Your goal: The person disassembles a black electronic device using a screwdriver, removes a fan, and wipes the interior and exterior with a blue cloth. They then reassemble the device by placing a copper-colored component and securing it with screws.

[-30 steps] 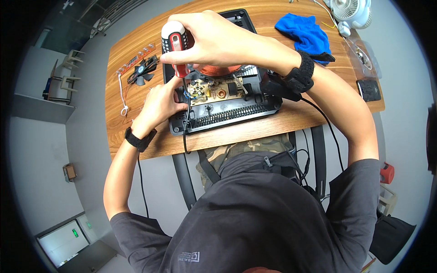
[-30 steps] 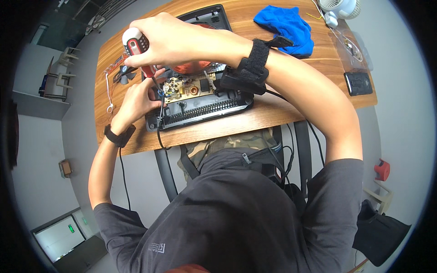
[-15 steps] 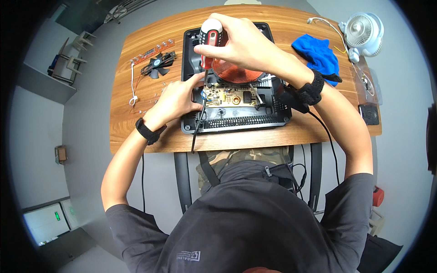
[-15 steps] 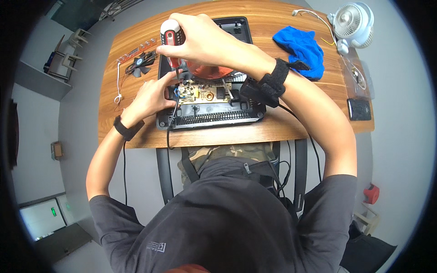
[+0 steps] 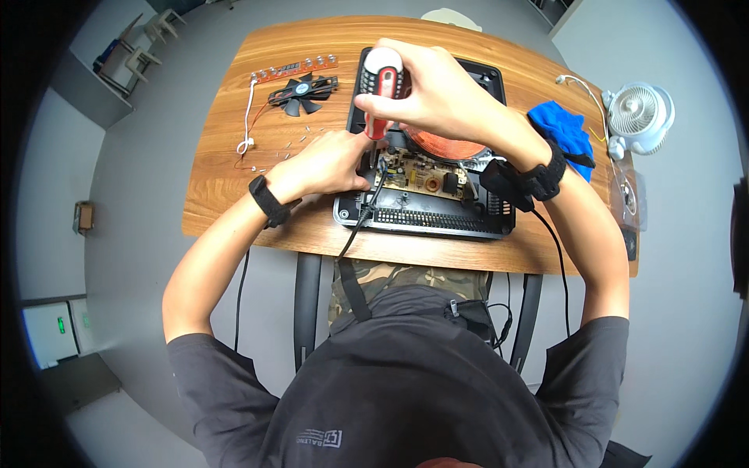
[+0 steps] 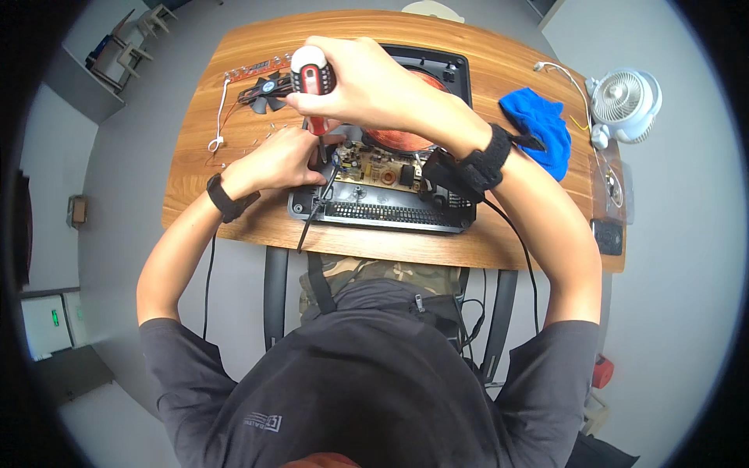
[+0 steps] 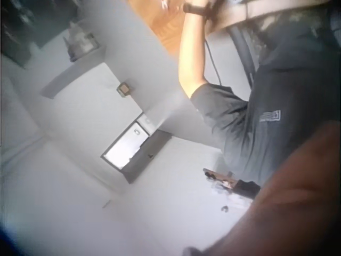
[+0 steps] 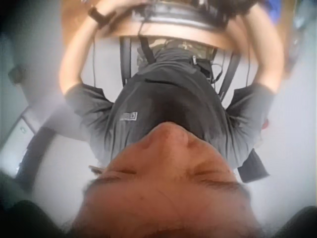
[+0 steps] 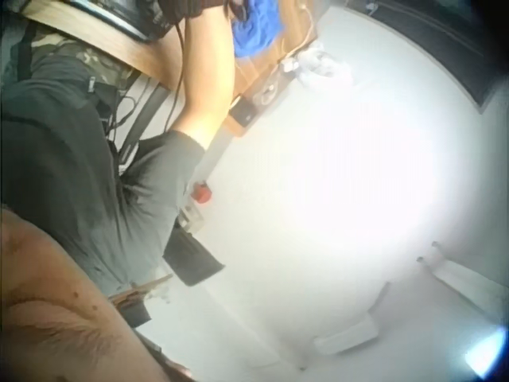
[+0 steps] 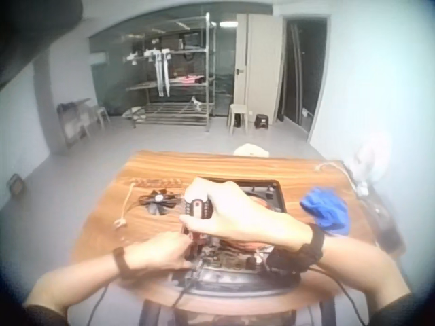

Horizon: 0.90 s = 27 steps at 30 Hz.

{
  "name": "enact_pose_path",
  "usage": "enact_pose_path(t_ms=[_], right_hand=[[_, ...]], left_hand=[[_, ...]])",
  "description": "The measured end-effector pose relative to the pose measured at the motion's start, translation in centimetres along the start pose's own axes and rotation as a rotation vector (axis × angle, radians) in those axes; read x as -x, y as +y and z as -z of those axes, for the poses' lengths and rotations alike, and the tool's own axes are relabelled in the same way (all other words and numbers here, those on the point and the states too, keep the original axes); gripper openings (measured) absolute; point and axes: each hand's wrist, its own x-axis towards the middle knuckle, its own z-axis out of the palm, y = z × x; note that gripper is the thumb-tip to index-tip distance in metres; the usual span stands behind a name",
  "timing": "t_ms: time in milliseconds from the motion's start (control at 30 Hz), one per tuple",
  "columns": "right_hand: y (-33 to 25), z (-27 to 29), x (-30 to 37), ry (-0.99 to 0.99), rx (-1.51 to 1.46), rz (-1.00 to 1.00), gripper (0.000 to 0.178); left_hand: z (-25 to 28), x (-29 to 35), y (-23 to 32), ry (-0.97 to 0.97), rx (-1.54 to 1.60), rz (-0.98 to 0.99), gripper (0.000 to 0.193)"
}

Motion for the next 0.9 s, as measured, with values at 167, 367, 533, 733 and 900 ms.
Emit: enact_pose_path(t_ms=[167, 367, 533, 733, 900], right_hand=[[-0.6, -0.4, 0.1, -0.063, 0.042, 0.057, 0.034], [-1.8, -0.9, 0.4, -0.139, 0.008, -0.035, 0.038], [-2.3, -0.4, 0.4, -0.175, -0.006, -0.124, 0.033], [-1.6, -0.5, 0.6, -0.167, 0.02, -0.135, 0.034], [-1.3, -0.8, 0.8, -0.15, 0.049, -0.13, 0.036]], left_hand=[[-1.8, -0.5, -1.9, 0.154, 0.057, -0.092, 0.056], [-1.8, 0.1, -1.6, 0.133, 0.172, -0.062, 0.043], [-1.1, 0.4, -1.1, 0.102, 0.205, -0.042, 0.066], [-1.6, 0.1, -1.8, 0.143, 0.216, -0.09, 0.076], [-2.9, -0.1, -2.6, 0.286, 0.221, -0.183, 0.046]])
